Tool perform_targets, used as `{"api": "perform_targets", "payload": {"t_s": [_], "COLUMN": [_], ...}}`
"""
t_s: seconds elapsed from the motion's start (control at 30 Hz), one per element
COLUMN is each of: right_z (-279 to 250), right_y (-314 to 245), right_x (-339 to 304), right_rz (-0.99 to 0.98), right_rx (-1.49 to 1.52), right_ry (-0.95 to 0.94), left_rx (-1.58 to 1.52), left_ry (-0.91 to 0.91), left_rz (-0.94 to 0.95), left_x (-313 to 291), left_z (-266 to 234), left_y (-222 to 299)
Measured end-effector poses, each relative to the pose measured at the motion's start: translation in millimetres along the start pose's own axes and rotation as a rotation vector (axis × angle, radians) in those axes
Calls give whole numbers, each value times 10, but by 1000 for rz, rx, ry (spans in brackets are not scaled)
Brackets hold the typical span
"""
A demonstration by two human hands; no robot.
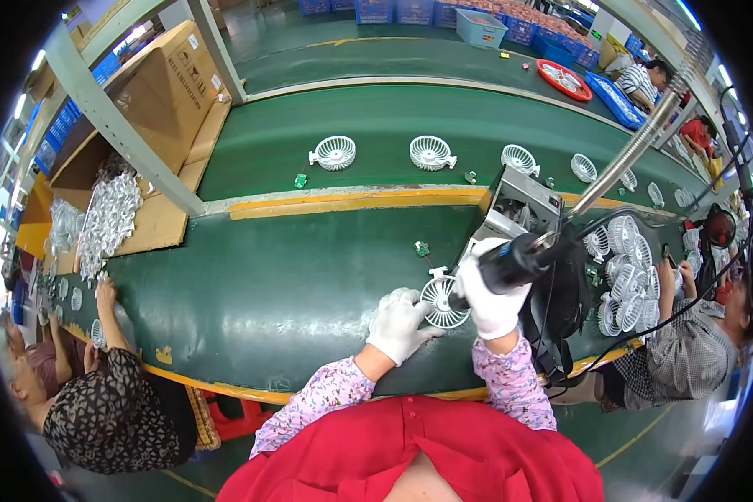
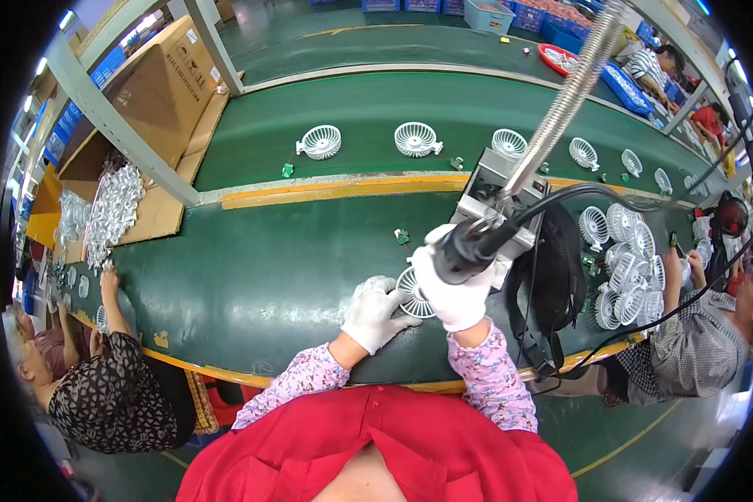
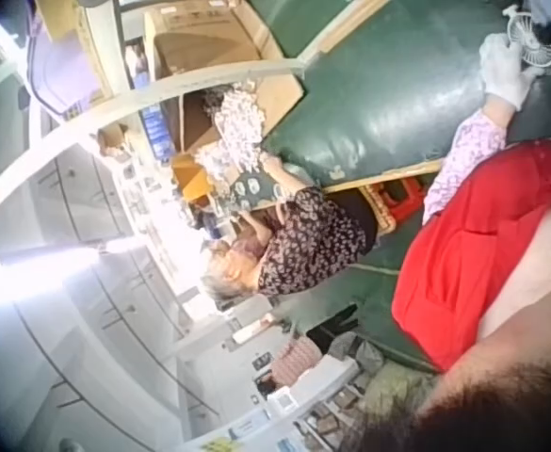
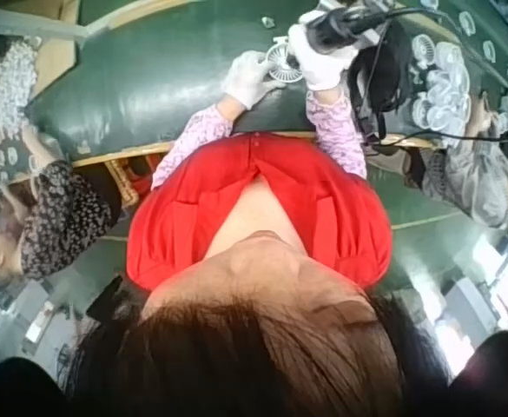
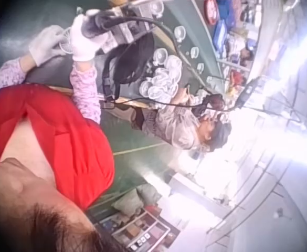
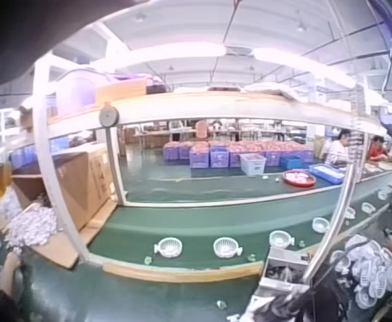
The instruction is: The person assembles small plastic components on a factory assembly line by securing fasteners into a housing with an electric screwdriver.
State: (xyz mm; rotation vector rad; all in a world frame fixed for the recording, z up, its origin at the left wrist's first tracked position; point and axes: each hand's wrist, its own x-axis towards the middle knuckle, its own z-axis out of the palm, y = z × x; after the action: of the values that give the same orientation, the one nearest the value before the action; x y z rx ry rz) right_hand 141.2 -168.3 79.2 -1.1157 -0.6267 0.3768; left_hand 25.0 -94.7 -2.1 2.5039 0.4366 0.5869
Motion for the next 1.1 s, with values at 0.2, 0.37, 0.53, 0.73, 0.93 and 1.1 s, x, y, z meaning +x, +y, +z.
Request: {"api": "perform_targets", "payload": {"t_s": [0.2, 0.37, 0.53, 0.73, 0.93, 1.1], "right_z": [152, 175, 179, 142, -219, -397], "right_y": [222, 282, 291, 147, -225, -63], "right_x": [-75, -41, -64, -62, 205, 308], "right_rz": [-132, -110, -132, -3, -277, -328], "right_rx": [-294, -373, -383, -25, 14, -145], "right_ry": [-139, -153, -170, -129, 54, 240], "left_rx": [7, 25, 10, 61, 163, 120], "left_ry": [19, 19, 5, -58, 565, 317], "left_rz": [-1, 23, 20, -46, -634, -337], "left_x": [-17, -9, -9, 15, 70, 92], "left_z": [12, 19, 39, -97, -586, -444], "left_y": [-18, -16, -34, -132, -910, -697]}}
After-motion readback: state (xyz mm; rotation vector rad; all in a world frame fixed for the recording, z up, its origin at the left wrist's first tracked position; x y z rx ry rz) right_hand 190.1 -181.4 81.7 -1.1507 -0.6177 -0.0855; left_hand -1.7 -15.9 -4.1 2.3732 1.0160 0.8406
